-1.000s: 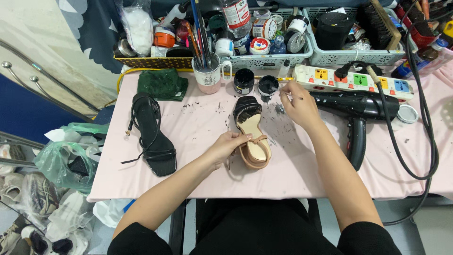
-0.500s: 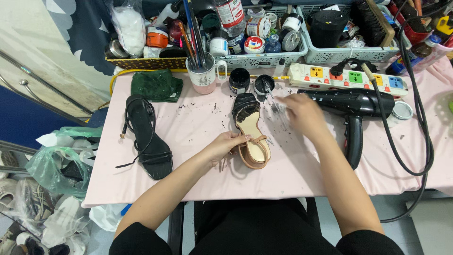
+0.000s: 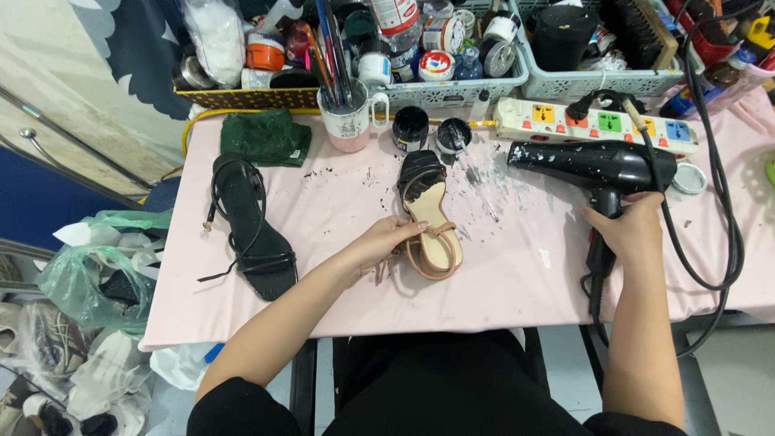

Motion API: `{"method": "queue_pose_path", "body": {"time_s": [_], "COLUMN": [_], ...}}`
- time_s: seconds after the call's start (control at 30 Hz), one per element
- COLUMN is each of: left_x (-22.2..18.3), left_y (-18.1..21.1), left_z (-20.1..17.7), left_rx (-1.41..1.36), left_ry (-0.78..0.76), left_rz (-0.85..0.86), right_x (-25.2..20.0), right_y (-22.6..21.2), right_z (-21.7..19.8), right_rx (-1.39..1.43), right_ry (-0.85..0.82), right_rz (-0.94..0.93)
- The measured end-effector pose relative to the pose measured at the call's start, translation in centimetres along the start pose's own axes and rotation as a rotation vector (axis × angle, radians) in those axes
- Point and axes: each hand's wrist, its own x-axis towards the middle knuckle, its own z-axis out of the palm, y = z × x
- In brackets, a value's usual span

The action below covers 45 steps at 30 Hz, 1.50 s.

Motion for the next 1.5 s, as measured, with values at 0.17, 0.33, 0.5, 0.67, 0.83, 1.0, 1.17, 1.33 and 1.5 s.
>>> {"method": "queue_pose_path", "body": {"time_s": [0.17,0.33,0.5,0.67,0.83,1.0,1.17,1.33,1.5], "left_x": [-0.1,-0.4,0.6,0.9,1.1,1.0,0.3,0.1,-0.1], "left_y": [-0.2,-0.2,-1.2,-2.1,-2.4,-2.3,-1.9,-1.4,-1.3], "left_z": [-0.1,-0.3,-0.5,-0.6,-0.6,-0.6,-0.4,-0.2,-0.1], "left_rx": [0.059,0.061,0.013,-0.029,-0.090,-0.037,-0.052,0.036,0.048], "left_ry": [0.084,0.074,0.057,0.068,0.031,0.030,0.045,0.102,0.109], "left_rz": [-0.008,0.042,0.072,0.098,0.130,0.165,0.160,0.128,0.101], "right_x": [-0.6,-2.1,-3.7,-4.3,-4.6,-5.2,-4.8,-4.5,-4.4], "right_y": [-0.9,-4.2,-8.8,-13.4,-15.9,-16.9,-17.0,-16.6,-16.1], "right_z": [-0.3,-2.5,-4.7,-6.6,-7.8,-7.1,-6.5,-6.6,-6.6], "right_rx": [0.398,0.662,0.812,0.439,0.041,0.000,-0.036,-0.035,-0.084], "right_ry": [-0.274,-0.392,-0.559,-0.343,-0.050,-0.003,-0.009,-0.017,0.002], "right_rz": [0.332,0.345,0.200,-0.207,-0.607,-0.677,-0.685,-0.682,-0.661]}}
